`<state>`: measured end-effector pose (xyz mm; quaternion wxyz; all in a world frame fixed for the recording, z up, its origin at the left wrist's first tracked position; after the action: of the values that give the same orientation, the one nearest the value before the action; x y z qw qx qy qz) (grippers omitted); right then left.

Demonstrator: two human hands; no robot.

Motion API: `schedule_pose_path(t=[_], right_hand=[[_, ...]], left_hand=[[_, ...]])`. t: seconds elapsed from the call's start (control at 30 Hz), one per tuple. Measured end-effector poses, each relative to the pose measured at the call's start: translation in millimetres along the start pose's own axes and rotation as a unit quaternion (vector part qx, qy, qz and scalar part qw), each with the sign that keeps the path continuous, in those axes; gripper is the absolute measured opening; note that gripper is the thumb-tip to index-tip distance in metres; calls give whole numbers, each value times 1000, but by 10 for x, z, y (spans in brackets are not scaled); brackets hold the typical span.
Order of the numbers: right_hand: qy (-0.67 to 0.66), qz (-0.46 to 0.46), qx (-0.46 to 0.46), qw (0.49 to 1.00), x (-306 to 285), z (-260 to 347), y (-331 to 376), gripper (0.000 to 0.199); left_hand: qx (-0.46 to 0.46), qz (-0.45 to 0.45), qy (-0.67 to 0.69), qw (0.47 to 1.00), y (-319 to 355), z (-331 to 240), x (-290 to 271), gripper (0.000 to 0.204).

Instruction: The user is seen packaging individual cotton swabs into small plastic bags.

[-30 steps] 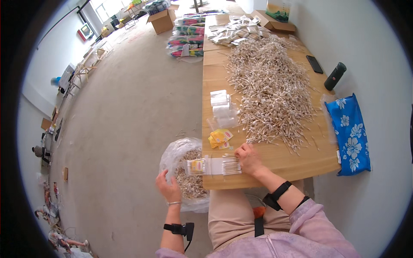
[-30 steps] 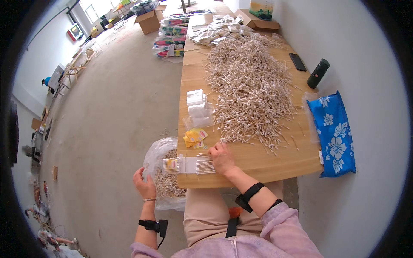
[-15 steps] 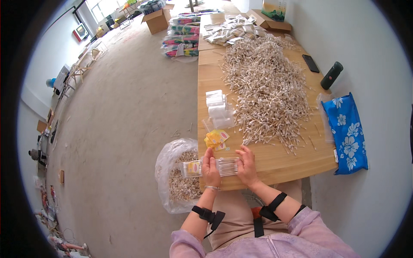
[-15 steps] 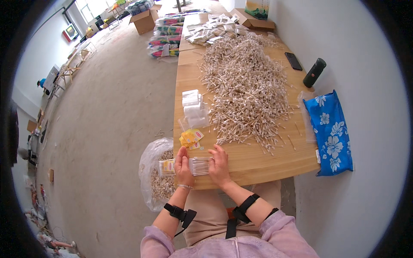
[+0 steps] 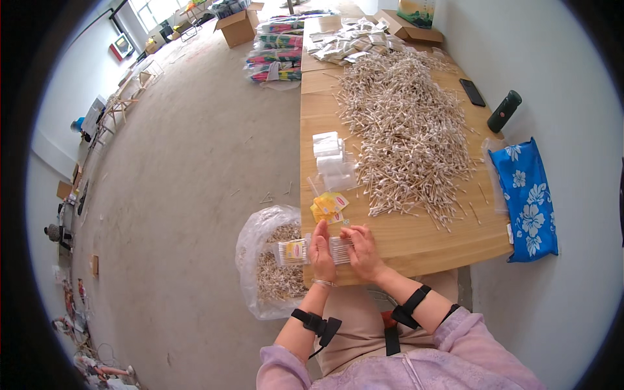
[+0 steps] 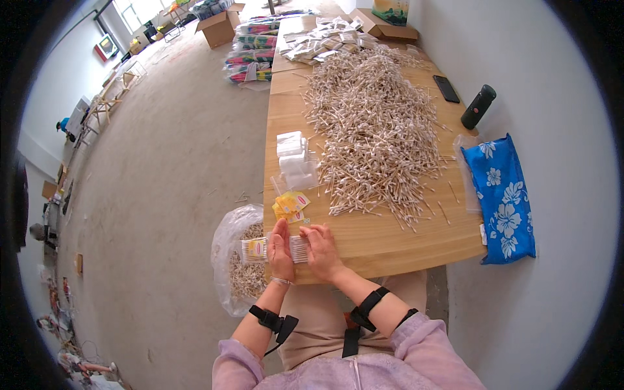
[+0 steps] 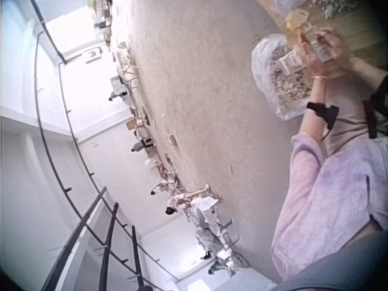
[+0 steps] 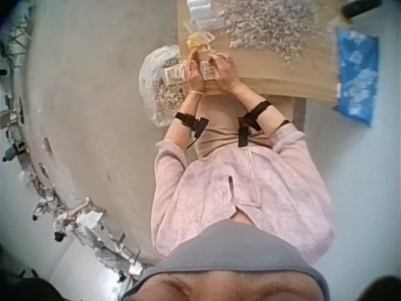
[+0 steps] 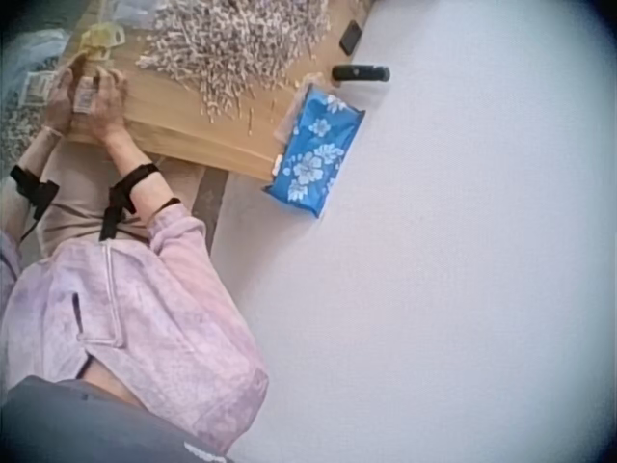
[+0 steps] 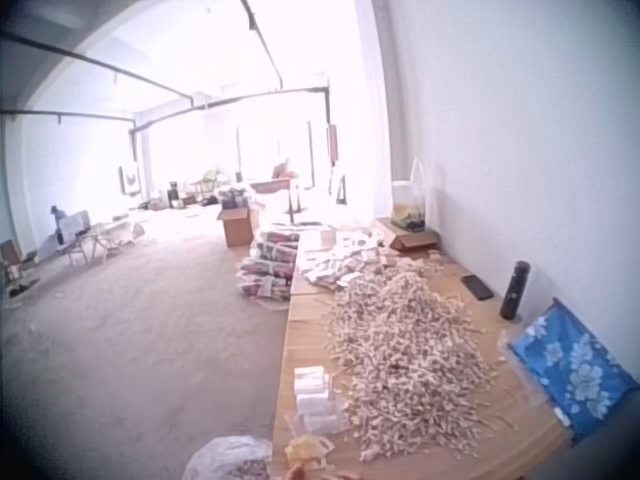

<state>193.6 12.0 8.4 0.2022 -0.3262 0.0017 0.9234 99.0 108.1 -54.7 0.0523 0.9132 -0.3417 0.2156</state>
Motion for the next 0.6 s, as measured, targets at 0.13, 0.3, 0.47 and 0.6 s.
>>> schedule_pose_path(t=[0.13, 0.3, 0.47, 0.6], right_hand=[[-48, -26, -14, 998, 4, -54, -8, 41], [-273, -78, 57, 957, 26, -286, 21, 41], [-302, -25, 4, 953, 97, -212, -40, 48], [-111, -26, -50, 992, -125, -35, 61, 61]], left_hand=[[-7, -7, 22, 1000, -12, 35, -35, 49], [-9, 14, -8, 1000, 20, -27, 26, 52], [-6, 37, -52, 998, 29, -85, 132, 55], [-3, 20, -13, 1000, 33, -58, 63, 56]])
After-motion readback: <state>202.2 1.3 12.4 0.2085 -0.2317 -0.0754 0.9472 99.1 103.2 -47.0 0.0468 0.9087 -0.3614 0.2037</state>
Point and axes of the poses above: each hand's wrist, its own y-axis away from the middle knuckle, its own x-axis out of the palm, z = x × y, the point moved 7 cm from there along -y, towards the middle knuckle, and after that the axes turned 11 degrees about z, right-handed, at the moved point
